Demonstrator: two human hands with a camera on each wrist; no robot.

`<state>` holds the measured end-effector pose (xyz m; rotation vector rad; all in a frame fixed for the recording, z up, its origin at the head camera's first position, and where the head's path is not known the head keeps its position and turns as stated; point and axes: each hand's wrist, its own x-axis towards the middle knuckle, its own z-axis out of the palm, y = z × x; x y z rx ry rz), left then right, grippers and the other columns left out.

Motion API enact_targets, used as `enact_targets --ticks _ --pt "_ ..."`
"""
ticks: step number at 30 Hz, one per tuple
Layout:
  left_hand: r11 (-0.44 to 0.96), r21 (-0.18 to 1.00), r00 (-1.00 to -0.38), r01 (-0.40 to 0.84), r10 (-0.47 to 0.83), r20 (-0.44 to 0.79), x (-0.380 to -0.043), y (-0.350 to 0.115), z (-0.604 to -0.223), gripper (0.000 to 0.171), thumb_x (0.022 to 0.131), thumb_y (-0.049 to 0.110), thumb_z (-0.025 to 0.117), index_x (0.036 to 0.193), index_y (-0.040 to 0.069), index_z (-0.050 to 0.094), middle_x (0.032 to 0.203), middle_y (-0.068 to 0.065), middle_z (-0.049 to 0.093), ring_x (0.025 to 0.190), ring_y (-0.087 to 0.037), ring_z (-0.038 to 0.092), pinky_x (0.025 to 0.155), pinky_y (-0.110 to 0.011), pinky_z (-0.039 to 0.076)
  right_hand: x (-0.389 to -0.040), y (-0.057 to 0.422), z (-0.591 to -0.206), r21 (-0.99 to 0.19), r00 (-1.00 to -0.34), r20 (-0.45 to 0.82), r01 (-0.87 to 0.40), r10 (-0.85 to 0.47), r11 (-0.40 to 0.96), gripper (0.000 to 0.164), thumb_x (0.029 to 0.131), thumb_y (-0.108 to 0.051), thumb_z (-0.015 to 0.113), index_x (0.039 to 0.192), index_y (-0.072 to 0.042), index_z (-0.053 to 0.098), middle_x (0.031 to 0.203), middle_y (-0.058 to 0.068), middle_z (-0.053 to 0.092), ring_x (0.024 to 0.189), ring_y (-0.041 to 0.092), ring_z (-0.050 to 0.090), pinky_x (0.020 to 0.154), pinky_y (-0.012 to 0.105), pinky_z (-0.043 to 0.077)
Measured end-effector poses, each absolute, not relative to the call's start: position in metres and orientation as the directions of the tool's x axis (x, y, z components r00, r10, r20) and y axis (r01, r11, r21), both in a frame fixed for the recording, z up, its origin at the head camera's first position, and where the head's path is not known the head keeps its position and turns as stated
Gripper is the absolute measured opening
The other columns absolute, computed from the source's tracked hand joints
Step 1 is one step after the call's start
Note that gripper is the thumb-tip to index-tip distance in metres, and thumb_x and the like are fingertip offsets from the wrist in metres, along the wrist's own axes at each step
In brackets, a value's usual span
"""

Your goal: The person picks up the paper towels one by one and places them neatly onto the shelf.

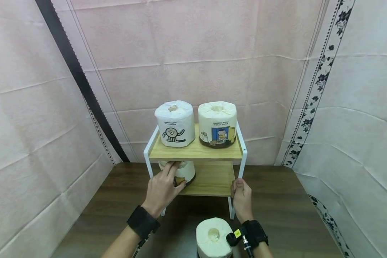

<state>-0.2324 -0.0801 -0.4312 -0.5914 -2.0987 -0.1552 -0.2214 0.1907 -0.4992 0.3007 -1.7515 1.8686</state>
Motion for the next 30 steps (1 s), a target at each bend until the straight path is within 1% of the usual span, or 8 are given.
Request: enact_targets --ticks 4,9,12,17,21,24,30 --pt "0.884 -0.107 -0.465 0.456 0.339 0.818 -0.235 -0.078 -0.431 0.074 0.072 0.043 0.082 0.133 0.009 0.057 0.125 -0.008 0.059 0.058 -0.012 0.053 0.049 -0.025 0.047 -0.222 0.191 -0.499 -0.845 -0.822 0.518 -0.535 0.235 -0.009 0.044 0.107 -0.029 0.027 0.080 0.002 0.040 0.062 0.010 0.034 0.051 0.027 0.031 0.046 0.030 0.028" --pt "0.889 -0.108 -0.465 0.444 0.332 0.821 -0.237 -0.077 -0.430 0.076 0.071 0.044 0.082 0.133 0.009 0.057 0.124 -0.008 0.059 0.055 -0.012 0.050 0.046 -0.025 0.043 -0.221 0.191 -0.500 -0.853 -0.827 0.507 -0.521 0.244 0.007 0.044 0.107 -0.030 0.027 0.081 0.004 0.041 0.063 0.010 0.034 0.054 0.033 0.030 0.046 0.031 0.029" --pt "0.896 -0.109 -0.475 0.430 0.328 0.816 -0.237 -0.076 -0.430 0.075 0.071 0.044 0.082 0.132 0.008 0.058 0.124 -0.008 0.059 0.054 -0.012 0.049 0.046 -0.026 0.042 -0.221 0.191 -0.501 -0.858 -0.830 0.501 -0.514 0.243 0.015 0.045 0.107 -0.029 0.027 0.082 0.005 0.041 0.063 0.011 0.034 0.055 0.034 0.030 0.047 0.031 0.029" --pt "0.903 -0.113 -0.478 0.414 0.322 0.817 -0.236 -0.075 -0.429 0.072 0.071 0.044 0.082 0.129 0.008 0.060 0.121 -0.007 0.060 0.053 -0.012 0.049 0.045 -0.026 0.041 -0.221 0.192 -0.501 -0.852 -0.826 0.511 -0.524 0.237 0.010 0.045 0.107 -0.028 0.026 0.081 0.005 0.040 0.063 0.011 0.034 0.053 0.030 0.030 0.047 0.031 0.029" --pt "0.906 -0.113 -0.486 0.409 0.321 0.813 -0.236 -0.073 -0.428 0.073 0.070 0.045 0.082 0.129 0.009 0.060 0.121 -0.006 0.059 0.056 -0.014 0.053 0.048 -0.027 0.045 -0.220 0.191 -0.501 -0.847 -0.822 0.518 -0.531 0.236 0.009 0.045 0.107 -0.029 0.027 0.080 0.004 0.040 0.062 0.010 0.034 0.051 0.024 0.032 0.047 0.031 0.028" --pt "0.909 -0.114 -0.494 0.400 0.318 0.809 -0.235 -0.071 -0.428 0.073 0.069 0.046 0.083 0.128 0.009 0.060 0.120 -0.006 0.059 0.057 -0.014 0.053 0.049 -0.028 0.046 -0.221 0.190 -0.501 -0.849 -0.824 0.516 -0.528 0.233 0.011 0.045 0.107 -0.031 0.027 0.080 0.002 0.040 0.062 0.008 0.034 0.051 0.019 0.033 0.047 0.030 0.028" --pt "0.916 -0.121 -0.507 0.383 0.318 0.801 -0.233 -0.068 -0.428 0.073 0.070 0.047 0.082 0.129 0.009 0.059 0.120 -0.007 0.060 0.058 -0.016 0.054 0.050 -0.029 0.047 -0.221 0.190 -0.501 -0.854 -0.824 0.509 -0.519 0.248 0.029 0.044 0.107 -0.030 0.027 0.081 0.002 0.041 0.062 0.006 0.035 0.050 0.019 0.034 0.047 0.031 0.029"
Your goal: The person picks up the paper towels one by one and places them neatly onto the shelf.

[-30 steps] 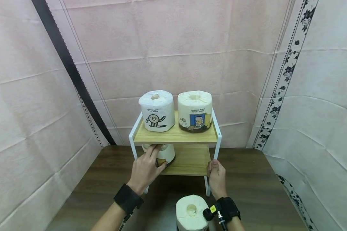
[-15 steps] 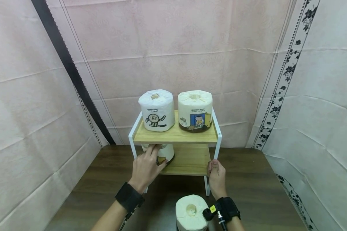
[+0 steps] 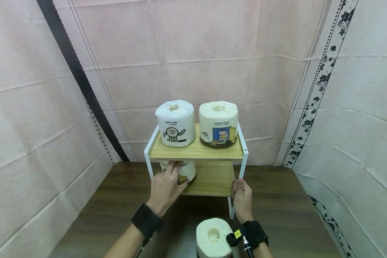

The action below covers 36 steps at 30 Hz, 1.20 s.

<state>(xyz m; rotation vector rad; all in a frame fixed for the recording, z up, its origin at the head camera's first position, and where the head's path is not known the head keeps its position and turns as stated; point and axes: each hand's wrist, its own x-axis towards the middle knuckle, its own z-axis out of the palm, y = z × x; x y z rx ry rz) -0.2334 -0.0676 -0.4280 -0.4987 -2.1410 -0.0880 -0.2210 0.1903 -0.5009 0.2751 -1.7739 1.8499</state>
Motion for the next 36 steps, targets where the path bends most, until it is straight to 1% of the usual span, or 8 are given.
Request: enact_targets --ticks 10,15,19,24,28,30,32,36 --pt "0.925 -0.119 -0.526 0.362 0.308 0.793 -0.234 -0.062 -0.431 0.075 0.069 0.047 0.083 0.129 0.009 0.059 0.119 -0.007 0.060 0.057 -0.015 0.054 0.048 -0.030 0.046 -0.220 0.192 -0.501 -0.849 -0.821 0.520 -0.528 0.235 0.032 0.043 0.108 -0.028 0.026 0.081 0.002 0.041 0.062 0.009 0.035 0.052 0.026 0.032 0.047 0.032 0.028" --pt "0.939 -0.114 -0.545 0.324 0.284 0.789 -0.233 -0.063 -0.438 0.080 0.068 0.051 0.083 0.129 0.007 0.054 0.122 -0.010 0.057 0.059 -0.016 0.055 0.049 -0.031 0.045 -0.220 0.191 -0.501 -0.847 -0.822 0.523 -0.531 0.223 0.032 0.043 0.108 -0.029 0.026 0.081 0.002 0.041 0.062 0.009 0.035 0.051 0.024 0.033 0.047 0.032 0.029" --pt "0.946 -0.122 -0.539 0.300 0.273 0.797 -0.235 -0.065 -0.444 0.086 0.068 0.055 0.082 0.132 0.006 0.051 0.127 -0.011 0.056 0.061 -0.017 0.058 0.049 -0.031 0.045 -0.221 0.191 -0.501 -0.844 -0.819 0.529 -0.534 0.223 0.040 0.043 0.108 -0.029 0.025 0.081 0.001 0.041 0.062 0.008 0.035 0.051 0.022 0.033 0.047 0.031 0.029" --pt "0.943 -0.093 -0.546 0.319 0.263 0.796 -0.236 -0.068 -0.450 0.092 0.069 0.056 0.081 0.139 0.008 0.045 0.132 -0.014 0.051 0.061 -0.016 0.058 0.048 -0.029 0.045 -0.222 0.191 -0.502 -0.847 -0.818 0.522 -0.531 0.241 0.033 0.043 0.108 -0.027 0.025 0.080 0.002 0.041 0.062 0.007 0.035 0.050 0.020 0.033 0.047 0.030 0.028" --pt "0.934 -0.021 -0.559 0.358 0.232 0.796 -0.232 -0.071 -0.456 0.105 0.068 0.055 0.081 0.151 0.014 0.033 0.138 -0.019 0.041 0.054 -0.014 0.050 0.044 -0.026 0.042 -0.222 0.190 -0.502 -0.850 -0.821 0.519 -0.526 0.238 0.041 0.043 0.108 -0.026 0.025 0.080 0.003 0.041 0.061 0.007 0.035 0.050 0.020 0.033 0.047 0.031 0.029" --pt "0.925 0.014 -0.556 0.380 0.216 0.802 -0.229 -0.073 -0.458 0.107 0.069 0.055 0.081 0.154 0.016 0.028 0.141 -0.020 0.037 0.054 -0.014 0.050 0.044 -0.025 0.043 -0.223 0.190 -0.503 -0.849 -0.820 0.521 -0.527 0.236 0.045 0.043 0.108 -0.026 0.025 0.080 0.003 0.041 0.061 0.008 0.035 0.050 0.021 0.034 0.047 0.031 0.029" --pt "0.916 0.040 -0.547 0.399 0.203 0.812 -0.228 -0.075 -0.460 0.106 0.072 0.055 0.079 0.155 0.016 0.026 0.144 -0.019 0.035 0.058 -0.016 0.053 0.046 -0.026 0.046 -0.223 0.191 -0.502 -0.849 -0.821 0.522 -0.526 0.234 0.047 0.042 0.108 -0.025 0.025 0.081 0.002 0.041 0.062 0.008 0.036 0.051 0.022 0.034 0.048 0.030 0.030" --pt "0.900 0.073 -0.527 0.430 0.185 0.829 -0.226 -0.079 -0.461 0.100 0.076 0.054 0.076 0.154 0.014 0.028 0.145 -0.017 0.036 0.077 -0.023 0.063 0.054 -0.032 0.053 -0.223 0.192 -0.502 -0.852 -0.823 0.516 -0.521 0.239 0.049 0.043 0.108 -0.026 0.025 0.081 0.002 0.042 0.063 0.008 0.036 0.052 0.022 0.034 0.048 0.030 0.030"
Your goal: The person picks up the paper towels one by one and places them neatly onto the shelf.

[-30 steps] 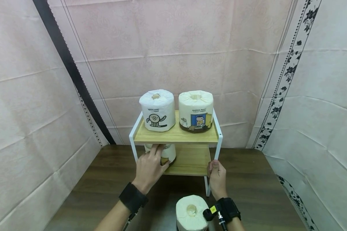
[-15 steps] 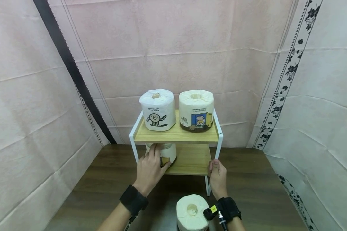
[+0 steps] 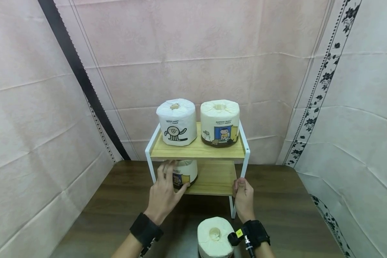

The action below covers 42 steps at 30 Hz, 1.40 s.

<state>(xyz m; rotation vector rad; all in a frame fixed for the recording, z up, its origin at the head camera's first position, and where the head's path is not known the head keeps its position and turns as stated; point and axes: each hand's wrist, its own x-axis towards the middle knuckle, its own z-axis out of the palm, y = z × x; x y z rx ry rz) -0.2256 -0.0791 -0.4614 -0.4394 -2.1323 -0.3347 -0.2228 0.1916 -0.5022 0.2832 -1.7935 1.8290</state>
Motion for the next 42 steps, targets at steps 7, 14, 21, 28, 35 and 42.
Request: enact_targets --ticks 7,14,21,28,35,42 --pt "0.877 0.080 -0.499 0.474 0.192 0.845 -0.221 -0.085 -0.458 0.083 0.081 0.053 0.071 0.146 0.011 0.041 0.137 -0.014 0.045 0.107 -0.026 0.058 0.068 -0.034 0.056 -0.221 0.192 -0.501 -0.859 -0.827 0.506 -0.508 0.243 0.062 0.043 0.108 -0.027 0.025 0.081 0.003 0.041 0.063 0.008 0.036 0.052 0.021 0.035 0.048 0.031 0.030" --pt "0.870 0.048 -0.395 0.491 0.173 0.902 -0.215 -0.093 -0.455 0.065 0.085 0.050 0.066 0.132 0.006 0.053 0.118 -0.015 0.056 0.094 -0.024 0.057 0.068 -0.035 0.054 -0.222 0.191 -0.502 -0.845 -0.815 0.526 -0.532 0.242 0.047 0.043 0.108 -0.026 0.024 0.079 0.003 0.040 0.062 0.007 0.034 0.050 0.019 0.032 0.046 0.031 0.028" --pt "0.854 0.050 -0.367 0.518 0.168 0.915 -0.211 -0.098 -0.449 0.060 0.085 0.043 0.068 0.132 0.008 0.055 0.119 -0.012 0.057 0.095 -0.022 0.059 0.060 -0.031 0.053 -0.223 0.191 -0.501 -0.850 -0.813 0.523 -0.520 0.257 0.088 0.043 0.108 -0.025 0.025 0.079 0.004 0.041 0.062 0.008 0.033 0.051 0.019 0.032 0.046 0.031 0.027" --pt "0.888 0.094 -0.497 0.450 0.161 0.853 -0.209 -0.092 -0.455 0.076 0.084 0.044 0.070 0.148 0.014 0.042 0.146 -0.015 0.043 0.109 -0.029 0.058 0.053 -0.031 0.053 -0.222 0.192 -0.502 -0.852 -0.818 0.519 -0.520 0.250 0.065 0.044 0.107 -0.025 0.025 0.079 0.006 0.040 0.062 0.010 0.032 0.051 0.019 0.032 0.046 0.031 0.027" --pt "0.917 0.196 -0.669 0.349 0.097 0.737 -0.211 -0.072 -0.457 0.097 0.081 0.051 0.072 0.158 0.028 0.017 0.161 -0.022 0.009 0.121 -0.042 0.050 0.059 -0.036 0.055 -0.222 0.193 -0.501 -0.838 -0.809 0.536 -0.543 0.239 0.042 0.043 0.107 -0.025 0.025 0.080 0.005 0.039 0.062 0.009 0.033 0.050 0.018 0.031 0.046 0.031 0.027" --pt "0.906 0.247 -0.682 0.344 0.061 0.729 -0.219 -0.066 -0.455 0.092 0.081 0.046 0.074 0.156 0.029 0.024 0.157 -0.027 0.015 0.124 -0.043 0.049 0.077 -0.044 0.055 -0.221 0.191 -0.500 -0.841 -0.812 0.532 -0.540 0.242 0.037 0.045 0.107 -0.027 0.026 0.078 0.004 0.039 0.060 0.009 0.032 0.049 0.019 0.031 0.046 0.032 0.026"
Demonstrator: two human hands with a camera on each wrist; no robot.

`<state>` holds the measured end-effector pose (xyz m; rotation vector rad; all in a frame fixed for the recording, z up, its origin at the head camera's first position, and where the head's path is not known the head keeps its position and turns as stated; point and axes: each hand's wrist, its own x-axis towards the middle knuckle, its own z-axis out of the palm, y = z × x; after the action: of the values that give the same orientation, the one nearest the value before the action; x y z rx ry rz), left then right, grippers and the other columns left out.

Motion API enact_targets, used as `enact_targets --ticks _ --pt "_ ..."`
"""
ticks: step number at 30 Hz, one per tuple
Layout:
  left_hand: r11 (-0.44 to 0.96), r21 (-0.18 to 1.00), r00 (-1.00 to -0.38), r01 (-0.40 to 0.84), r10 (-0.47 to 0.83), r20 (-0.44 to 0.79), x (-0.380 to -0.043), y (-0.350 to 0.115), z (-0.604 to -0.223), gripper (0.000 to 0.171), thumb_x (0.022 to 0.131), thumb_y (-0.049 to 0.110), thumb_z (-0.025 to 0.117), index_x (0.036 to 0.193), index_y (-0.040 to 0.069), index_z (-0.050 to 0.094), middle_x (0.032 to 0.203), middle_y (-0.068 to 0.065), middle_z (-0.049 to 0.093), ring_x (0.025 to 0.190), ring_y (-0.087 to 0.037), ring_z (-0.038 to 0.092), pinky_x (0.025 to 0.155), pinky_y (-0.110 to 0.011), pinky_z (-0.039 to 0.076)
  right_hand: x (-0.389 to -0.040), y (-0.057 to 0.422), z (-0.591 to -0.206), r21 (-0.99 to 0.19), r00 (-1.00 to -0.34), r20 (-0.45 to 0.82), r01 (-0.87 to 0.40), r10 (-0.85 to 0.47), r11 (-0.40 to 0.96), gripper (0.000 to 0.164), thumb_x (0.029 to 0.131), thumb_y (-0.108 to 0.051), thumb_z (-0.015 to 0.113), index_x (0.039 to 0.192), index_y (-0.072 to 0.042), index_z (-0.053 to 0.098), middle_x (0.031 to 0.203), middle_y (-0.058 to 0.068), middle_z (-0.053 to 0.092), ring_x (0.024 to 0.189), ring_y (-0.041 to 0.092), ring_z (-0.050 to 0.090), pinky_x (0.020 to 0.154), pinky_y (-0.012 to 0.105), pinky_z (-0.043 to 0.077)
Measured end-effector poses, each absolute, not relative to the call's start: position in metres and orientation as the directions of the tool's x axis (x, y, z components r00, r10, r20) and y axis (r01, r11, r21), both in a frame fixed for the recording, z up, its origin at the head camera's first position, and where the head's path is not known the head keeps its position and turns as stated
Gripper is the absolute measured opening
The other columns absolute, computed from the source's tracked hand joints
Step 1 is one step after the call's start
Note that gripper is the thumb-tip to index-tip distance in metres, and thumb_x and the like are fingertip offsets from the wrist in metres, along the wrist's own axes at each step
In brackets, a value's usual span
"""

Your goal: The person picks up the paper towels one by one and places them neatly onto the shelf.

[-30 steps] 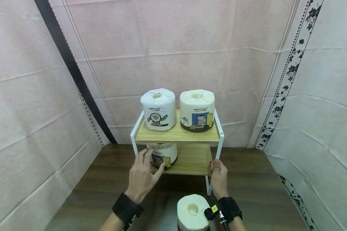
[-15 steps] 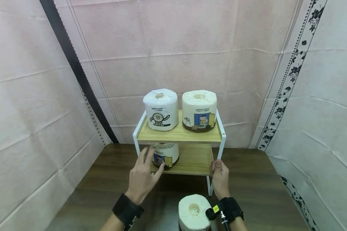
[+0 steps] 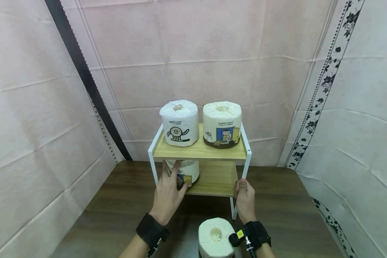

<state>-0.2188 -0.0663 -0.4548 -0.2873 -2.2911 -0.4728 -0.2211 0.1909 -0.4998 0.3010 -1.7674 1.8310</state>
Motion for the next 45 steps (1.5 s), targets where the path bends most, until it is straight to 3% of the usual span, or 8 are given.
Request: enact_targets --ticks 13,20,27,34,45 --pt "0.881 0.293 -0.638 0.371 0.013 0.770 -0.229 -0.067 -0.456 0.079 0.078 0.042 0.079 0.145 0.022 0.044 0.147 -0.028 0.034 0.118 -0.043 0.053 0.074 -0.046 0.055 -0.223 0.187 -0.499 -0.850 -0.820 0.519 -0.524 0.242 0.046 0.044 0.107 -0.027 0.026 0.078 0.004 0.040 0.062 0.010 0.033 0.051 0.022 0.032 0.047 0.031 0.028" --pt "0.882 0.307 -0.624 0.358 -0.019 0.781 -0.233 -0.066 -0.459 0.075 0.078 0.043 0.079 0.142 0.022 0.048 0.148 -0.026 0.034 0.116 -0.040 0.055 0.077 -0.045 0.055 -0.223 0.185 -0.500 -0.855 -0.826 0.512 -0.515 0.235 0.053 0.044 0.107 -0.025 0.026 0.078 0.004 0.041 0.062 0.011 0.033 0.051 0.023 0.032 0.047 0.031 0.028" --pt "0.890 0.297 -0.621 0.345 -0.021 0.783 -0.235 -0.064 -0.462 0.078 0.078 0.046 0.077 0.145 0.026 0.044 0.149 -0.024 0.032 0.116 -0.040 0.055 0.073 -0.045 0.055 -0.222 0.187 -0.501 -0.846 -0.820 0.525 -0.531 0.228 0.041 0.042 0.108 -0.024 0.025 0.079 0.004 0.040 0.061 0.009 0.033 0.051 0.023 0.032 0.047 0.031 0.027" --pt "0.879 0.322 -0.662 0.352 -0.009 0.749 -0.231 -0.068 -0.465 0.097 0.079 0.052 0.074 0.157 0.029 0.021 0.153 -0.026 0.026 0.121 -0.045 0.051 0.075 -0.048 0.054 -0.222 0.190 -0.501 -0.858 -0.827 0.506 -0.512 0.244 0.045 0.045 0.107 -0.026 0.025 0.080 0.006 0.040 0.062 0.009 0.033 0.051 0.021 0.033 0.047 0.031 0.028" --pt "0.887 0.254 -0.608 0.386 0.038 0.793 -0.219 -0.074 -0.466 0.088 0.084 0.050 0.069 0.154 0.015 0.029 0.141 -0.021 0.047 0.114 -0.033 0.058 0.078 -0.040 0.055 -0.221 0.190 -0.500 -0.852 -0.816 0.511 -0.522 0.269 0.036 0.046 0.106 -0.032 0.027 0.079 0.003 0.040 0.063 0.008 0.034 0.052 0.021 0.032 0.047 0.031 0.028"
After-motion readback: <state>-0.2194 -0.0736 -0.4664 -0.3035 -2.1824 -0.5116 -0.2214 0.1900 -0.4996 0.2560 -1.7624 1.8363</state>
